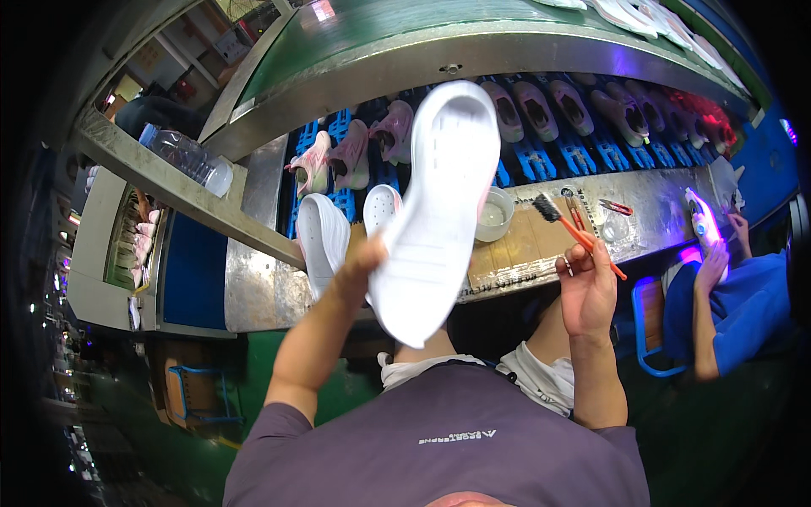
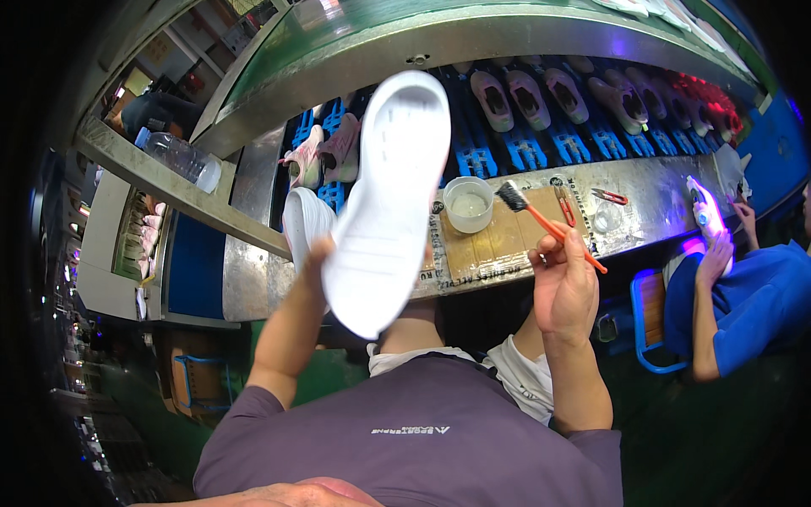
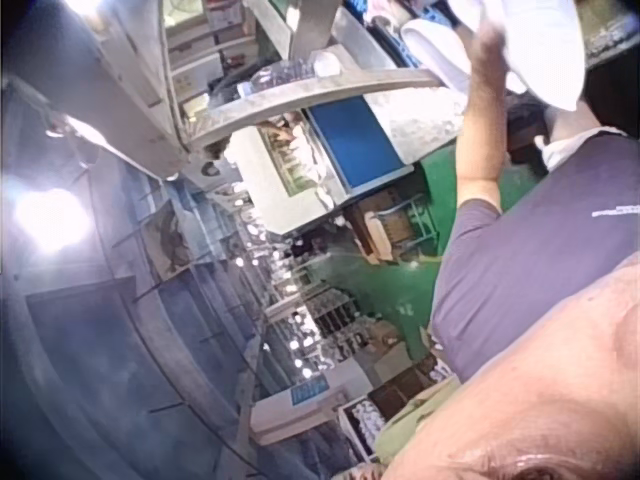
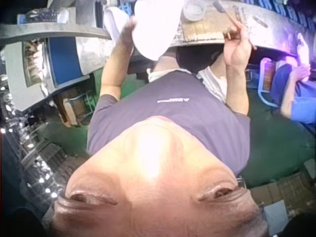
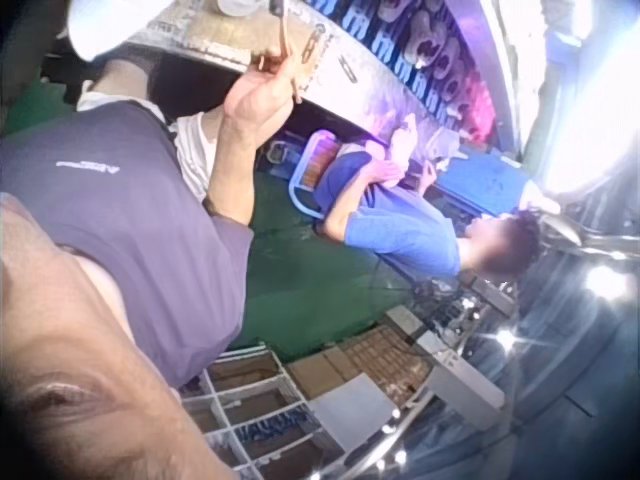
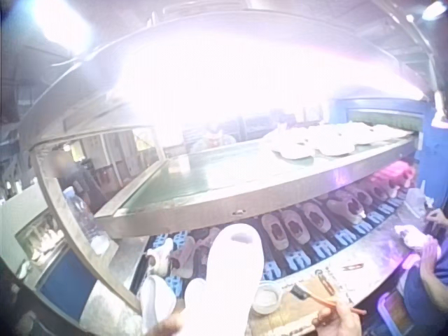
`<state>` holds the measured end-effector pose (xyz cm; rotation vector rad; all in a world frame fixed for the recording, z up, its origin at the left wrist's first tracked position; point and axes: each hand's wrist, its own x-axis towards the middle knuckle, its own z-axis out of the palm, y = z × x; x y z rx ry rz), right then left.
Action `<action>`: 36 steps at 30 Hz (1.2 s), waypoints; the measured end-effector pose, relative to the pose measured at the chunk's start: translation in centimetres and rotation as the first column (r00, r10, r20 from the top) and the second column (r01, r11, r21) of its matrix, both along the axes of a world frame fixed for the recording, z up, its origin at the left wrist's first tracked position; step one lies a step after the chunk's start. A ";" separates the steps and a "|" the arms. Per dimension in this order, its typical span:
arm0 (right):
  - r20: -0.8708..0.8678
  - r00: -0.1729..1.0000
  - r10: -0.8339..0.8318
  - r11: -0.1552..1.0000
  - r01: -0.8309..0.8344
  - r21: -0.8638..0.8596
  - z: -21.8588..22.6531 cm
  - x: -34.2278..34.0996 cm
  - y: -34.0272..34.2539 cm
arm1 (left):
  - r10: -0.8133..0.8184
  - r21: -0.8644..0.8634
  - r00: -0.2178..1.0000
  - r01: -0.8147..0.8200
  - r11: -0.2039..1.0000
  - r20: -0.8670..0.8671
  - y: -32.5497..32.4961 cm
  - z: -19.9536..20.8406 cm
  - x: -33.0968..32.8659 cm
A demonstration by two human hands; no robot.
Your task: The person applies adhesive to shoe soles by dipping a brush into a container of liquid and brushing it onto each sole.
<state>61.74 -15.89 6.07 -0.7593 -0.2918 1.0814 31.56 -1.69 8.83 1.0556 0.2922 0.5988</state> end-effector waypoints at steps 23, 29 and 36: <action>0.765 0.632 0.123 0.992 -0.072 -0.099 -2.4 0.6 3.8 | 0.638 0.616 -0.278 0.172 0.769 -0.718 0.8 -11.8 -2.0; 0.949 0.048 0.311 0.949 -0.069 -0.307 -0.3 1.0 9.9 | 0.591 0.470 0.316 -0.383 0.795 -0.742 1.8 -14.4 -3.9; 0.900 -0.114 0.421 0.904 -0.029 -0.426 0.5 -0.3 12.2 | 0.526 -0.709 0.846 -0.320 0.629 0.084 -5.5 -15.1 -4.4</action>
